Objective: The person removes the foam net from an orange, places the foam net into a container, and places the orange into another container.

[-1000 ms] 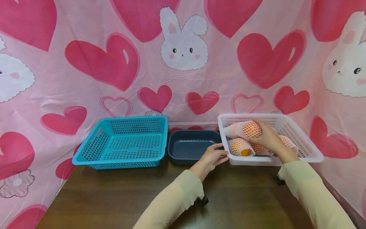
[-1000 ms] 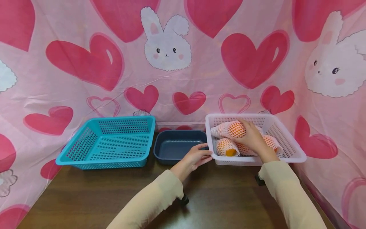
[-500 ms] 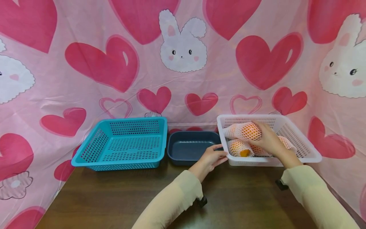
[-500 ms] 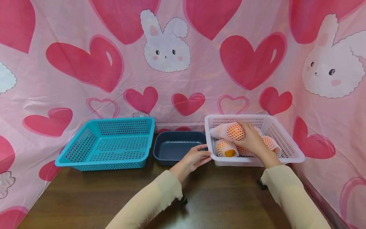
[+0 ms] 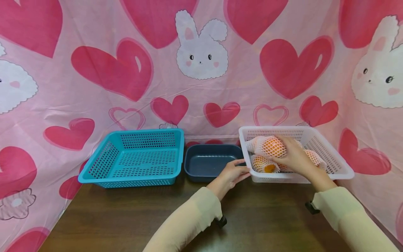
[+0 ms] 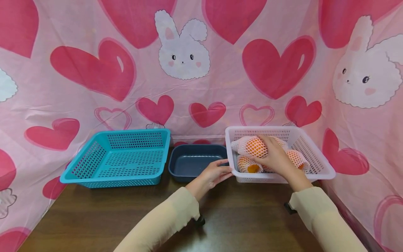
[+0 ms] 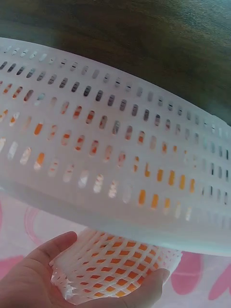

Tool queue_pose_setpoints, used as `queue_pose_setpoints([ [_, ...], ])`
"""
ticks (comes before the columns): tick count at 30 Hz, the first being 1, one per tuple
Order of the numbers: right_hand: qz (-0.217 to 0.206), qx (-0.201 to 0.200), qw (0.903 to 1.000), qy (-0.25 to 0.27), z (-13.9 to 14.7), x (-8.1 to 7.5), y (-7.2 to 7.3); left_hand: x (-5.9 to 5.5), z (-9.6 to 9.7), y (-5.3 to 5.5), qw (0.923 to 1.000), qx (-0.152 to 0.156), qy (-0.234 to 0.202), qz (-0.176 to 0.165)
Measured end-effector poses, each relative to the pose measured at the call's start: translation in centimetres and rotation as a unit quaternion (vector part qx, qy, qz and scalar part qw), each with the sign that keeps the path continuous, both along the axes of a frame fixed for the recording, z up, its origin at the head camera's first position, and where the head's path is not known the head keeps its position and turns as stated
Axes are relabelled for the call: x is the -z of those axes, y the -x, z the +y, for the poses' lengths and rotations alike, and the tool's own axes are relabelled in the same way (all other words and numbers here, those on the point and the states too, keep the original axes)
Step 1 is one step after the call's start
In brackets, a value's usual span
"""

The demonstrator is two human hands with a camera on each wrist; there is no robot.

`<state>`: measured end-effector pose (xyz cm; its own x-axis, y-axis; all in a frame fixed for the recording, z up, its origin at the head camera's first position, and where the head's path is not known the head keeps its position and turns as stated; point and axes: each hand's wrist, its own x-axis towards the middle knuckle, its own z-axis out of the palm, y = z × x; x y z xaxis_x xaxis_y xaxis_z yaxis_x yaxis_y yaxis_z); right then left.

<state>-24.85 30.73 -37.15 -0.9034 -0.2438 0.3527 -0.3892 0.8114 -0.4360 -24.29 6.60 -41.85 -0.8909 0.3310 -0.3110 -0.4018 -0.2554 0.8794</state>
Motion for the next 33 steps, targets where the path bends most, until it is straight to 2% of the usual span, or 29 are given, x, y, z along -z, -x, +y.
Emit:
queue_pose_setpoints([
  [6, 0.007, -0.018, 0.9998, 0.005, -0.6, 0.0, -0.7, 0.0, -0.4, 0.0, 0.9999, 0.011, -0.005, 0.008],
  [13, -0.003, -0.018, 0.9998, -0.001, -1.2, 0.1, -1.2, -0.1, -1.0, -0.1, 0.9994, 0.035, 0.002, 0.002],
  [23, 0.013, -0.041, 0.9990, -0.007, -2.5, -0.1, -2.1, -0.3, -2.3, 0.1, 0.9979, 0.053, 0.035, -0.015],
  [28, 0.024, -0.050, 0.9985, -0.006, -3.0, 0.0, -2.2, -0.3, -2.9, 0.0, 0.9958, 0.067, 0.062, 0.005],
  [33, 0.009, -0.055, 0.9984, 0.000, -3.7, -0.2, -2.4, 0.1, -3.4, -0.6, 0.9925, 0.088, 0.081, 0.023],
])
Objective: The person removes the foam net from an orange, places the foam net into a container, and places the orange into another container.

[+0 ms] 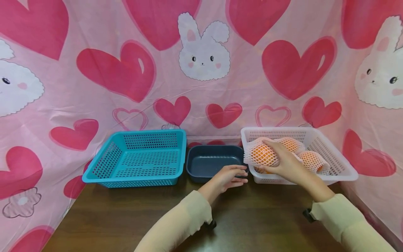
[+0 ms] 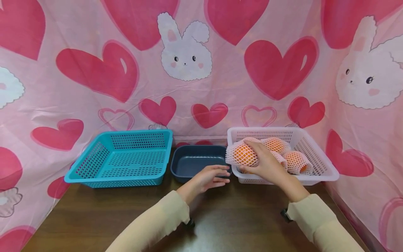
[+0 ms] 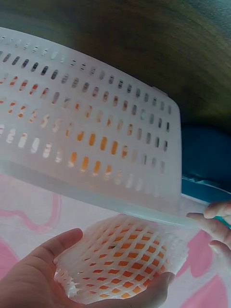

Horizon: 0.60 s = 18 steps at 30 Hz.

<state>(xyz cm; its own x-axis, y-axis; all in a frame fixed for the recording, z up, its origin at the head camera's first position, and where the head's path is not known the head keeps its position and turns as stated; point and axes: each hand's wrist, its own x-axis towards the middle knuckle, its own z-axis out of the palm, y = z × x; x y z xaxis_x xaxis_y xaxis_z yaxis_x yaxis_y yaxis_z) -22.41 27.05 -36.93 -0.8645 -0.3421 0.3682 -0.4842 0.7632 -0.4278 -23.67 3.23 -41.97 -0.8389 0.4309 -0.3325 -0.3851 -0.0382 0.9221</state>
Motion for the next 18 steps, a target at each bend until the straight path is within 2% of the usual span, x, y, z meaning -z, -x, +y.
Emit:
queue_pose_setpoints([
  [10, 0.011, -0.028, 0.9995, 0.010, -1.1, 0.1, -0.8, 0.2, -1.4, -1.0, 0.9976, 0.018, 0.052, 0.041],
  [18, -0.023, -0.025, 0.9994, 0.008, -1.8, 0.4, -1.4, 0.7, -2.6, -1.4, 0.9960, 0.038, 0.066, 0.045],
])
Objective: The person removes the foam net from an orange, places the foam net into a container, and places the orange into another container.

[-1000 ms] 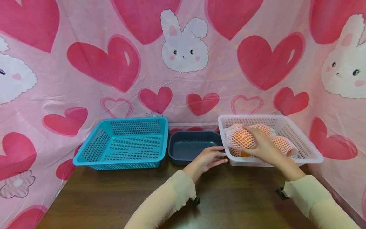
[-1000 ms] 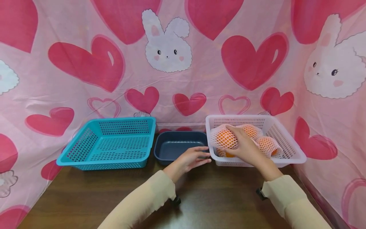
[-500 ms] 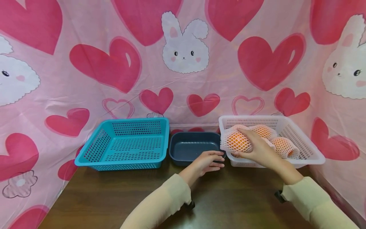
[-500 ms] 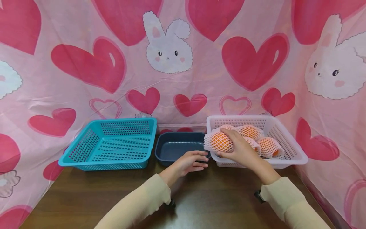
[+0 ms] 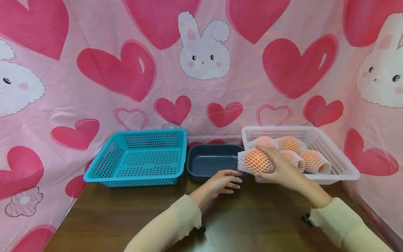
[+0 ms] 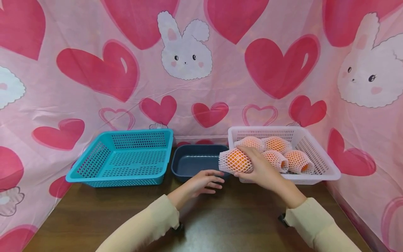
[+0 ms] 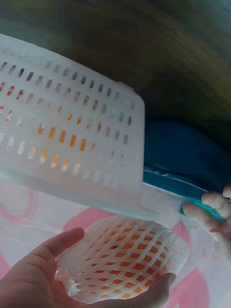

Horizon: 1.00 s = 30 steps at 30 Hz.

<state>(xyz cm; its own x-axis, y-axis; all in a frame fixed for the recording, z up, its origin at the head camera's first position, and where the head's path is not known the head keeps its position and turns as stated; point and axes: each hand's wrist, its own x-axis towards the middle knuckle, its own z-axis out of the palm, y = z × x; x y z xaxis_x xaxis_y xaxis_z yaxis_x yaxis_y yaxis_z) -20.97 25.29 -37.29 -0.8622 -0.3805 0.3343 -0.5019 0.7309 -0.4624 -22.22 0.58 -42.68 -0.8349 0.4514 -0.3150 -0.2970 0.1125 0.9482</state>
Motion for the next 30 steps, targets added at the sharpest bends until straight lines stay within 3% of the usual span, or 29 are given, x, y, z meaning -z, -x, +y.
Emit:
queue_pose_setpoints([
  [18, 0.100, -0.079, 0.9917, 0.016, -1.6, 1.6, -1.2, 0.9, -2.7, -0.7, 0.9996, 0.026, 0.013, -0.003],
  [22, 0.093, -0.079, 0.9924, 0.014, -1.8, 2.1, -1.5, 1.1, -3.3, -0.8, 0.9993, 0.028, 0.023, -0.007],
  [30, 0.036, -0.080, 0.9958, 0.027, -2.3, 2.8, -2.3, 1.7, -4.0, -1.0, 0.9989, 0.025, 0.025, -0.029],
])
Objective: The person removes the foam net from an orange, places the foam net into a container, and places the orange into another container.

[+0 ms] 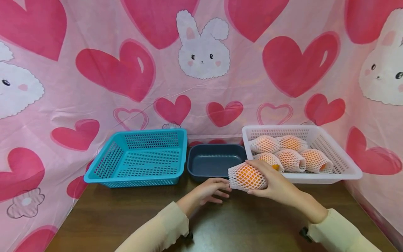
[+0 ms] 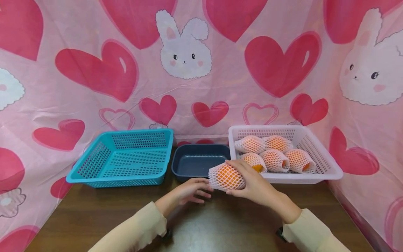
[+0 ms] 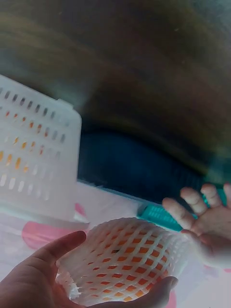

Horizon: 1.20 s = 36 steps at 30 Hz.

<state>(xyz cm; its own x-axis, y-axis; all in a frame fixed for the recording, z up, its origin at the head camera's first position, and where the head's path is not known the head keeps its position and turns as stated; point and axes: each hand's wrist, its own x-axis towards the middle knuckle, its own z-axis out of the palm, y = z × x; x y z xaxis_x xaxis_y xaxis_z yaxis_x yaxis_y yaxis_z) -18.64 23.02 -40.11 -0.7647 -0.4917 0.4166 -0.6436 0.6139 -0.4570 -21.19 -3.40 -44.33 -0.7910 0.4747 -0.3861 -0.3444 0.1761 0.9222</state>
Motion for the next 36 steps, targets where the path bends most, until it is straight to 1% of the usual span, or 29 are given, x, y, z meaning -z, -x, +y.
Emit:
queue_pose_setpoints([
  [3, -0.011, -0.003, 0.9999, 0.000, -0.3, 0.5, -0.3, 0.1, 0.0, -0.2, 0.9999, -0.007, -0.012, -0.009],
  [5, -0.011, -0.005, 0.9999, 0.000, -0.6, 0.9, -0.5, 0.1, 0.0, -0.3, 0.9995, -0.008, -0.026, -0.016],
  [11, 0.009, -0.008, 0.9999, 0.005, -1.3, 2.7, -1.1, 0.4, -0.2, -0.6, 0.9976, 0.002, -0.061, -0.033],
  [14, 0.018, -0.013, 0.9997, 0.007, -1.6, 3.5, -1.3, 0.7, -0.2, -0.7, 0.9966, 0.000, -0.073, -0.037],
  [17, 0.026, -0.018, 0.9995, 0.009, -1.9, 4.1, -1.4, 0.8, -0.2, -0.8, 0.9950, -0.010, -0.088, -0.047],
  [21, 0.036, -0.013, 0.9992, 0.009, -2.1, 5.0, -1.5, 1.0, -0.2, -1.0, 0.9920, -0.030, -0.102, -0.068],
  [26, 0.043, -0.011, 0.9989, 0.017, -2.3, 5.9, -1.5, 1.0, -0.1, -1.2, 0.9897, -0.047, -0.103, -0.087],
  [31, 0.042, -0.018, 0.9987, 0.025, -2.6, 6.5, -1.4, 1.0, -0.2, -1.2, 0.9900, -0.050, -0.100, -0.087],
  [36, 0.031, -0.021, 0.9990, 0.024, -2.8, 6.7, -1.3, 1.0, -0.3, -1.2, 0.9926, -0.056, -0.087, -0.064],
])
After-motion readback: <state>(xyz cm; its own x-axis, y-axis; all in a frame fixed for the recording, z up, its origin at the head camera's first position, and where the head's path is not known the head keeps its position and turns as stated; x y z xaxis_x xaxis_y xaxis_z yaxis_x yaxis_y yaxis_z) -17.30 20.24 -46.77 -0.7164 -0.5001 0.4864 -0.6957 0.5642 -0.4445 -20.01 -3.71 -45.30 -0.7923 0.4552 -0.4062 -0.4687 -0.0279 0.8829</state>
